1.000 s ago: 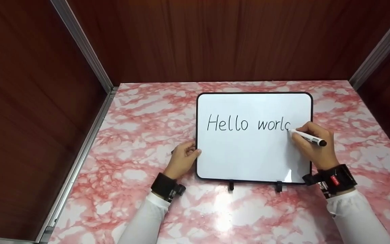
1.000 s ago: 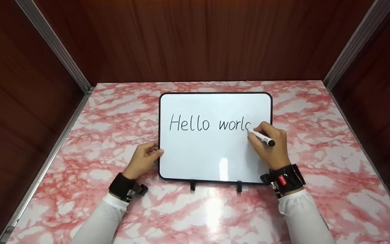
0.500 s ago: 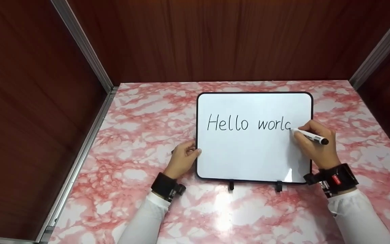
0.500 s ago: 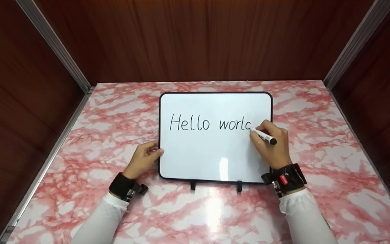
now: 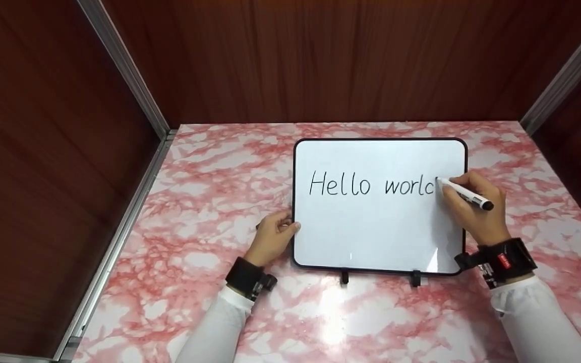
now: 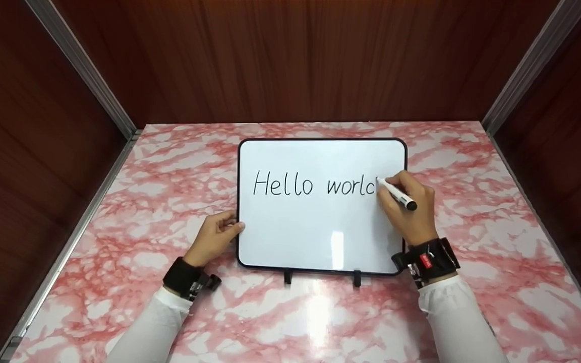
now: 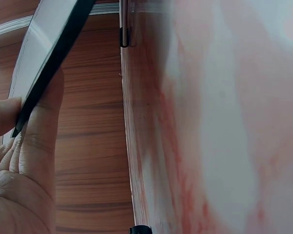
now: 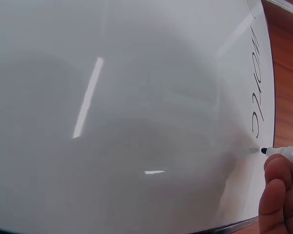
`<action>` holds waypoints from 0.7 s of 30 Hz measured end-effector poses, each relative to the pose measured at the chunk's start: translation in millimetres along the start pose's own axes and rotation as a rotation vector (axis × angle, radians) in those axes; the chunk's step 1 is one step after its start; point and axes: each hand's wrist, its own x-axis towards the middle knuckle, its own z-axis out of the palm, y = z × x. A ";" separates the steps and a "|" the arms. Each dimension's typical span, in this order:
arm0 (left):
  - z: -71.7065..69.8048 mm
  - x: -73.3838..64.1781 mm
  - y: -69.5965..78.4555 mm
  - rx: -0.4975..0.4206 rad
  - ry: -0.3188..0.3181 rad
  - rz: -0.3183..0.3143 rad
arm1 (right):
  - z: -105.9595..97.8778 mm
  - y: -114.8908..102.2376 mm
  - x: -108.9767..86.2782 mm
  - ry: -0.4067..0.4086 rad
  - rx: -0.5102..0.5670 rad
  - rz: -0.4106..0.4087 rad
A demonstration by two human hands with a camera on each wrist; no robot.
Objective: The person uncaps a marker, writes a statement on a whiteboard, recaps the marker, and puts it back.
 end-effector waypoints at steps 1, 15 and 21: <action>0.0 0.2 -0.4 -0.004 -0.004 0.003 | 0.2 -0.1 0.5 0.000 -0.001 -0.007; -0.3 0.7 0.6 0.000 -0.002 -0.026 | 2.4 2.8 3.3 -0.001 -0.045 -0.059; 3.5 8.7 -26.1 -0.001 0.004 -0.022 | 1.9 -5.8 0.7 -0.021 -0.036 -0.075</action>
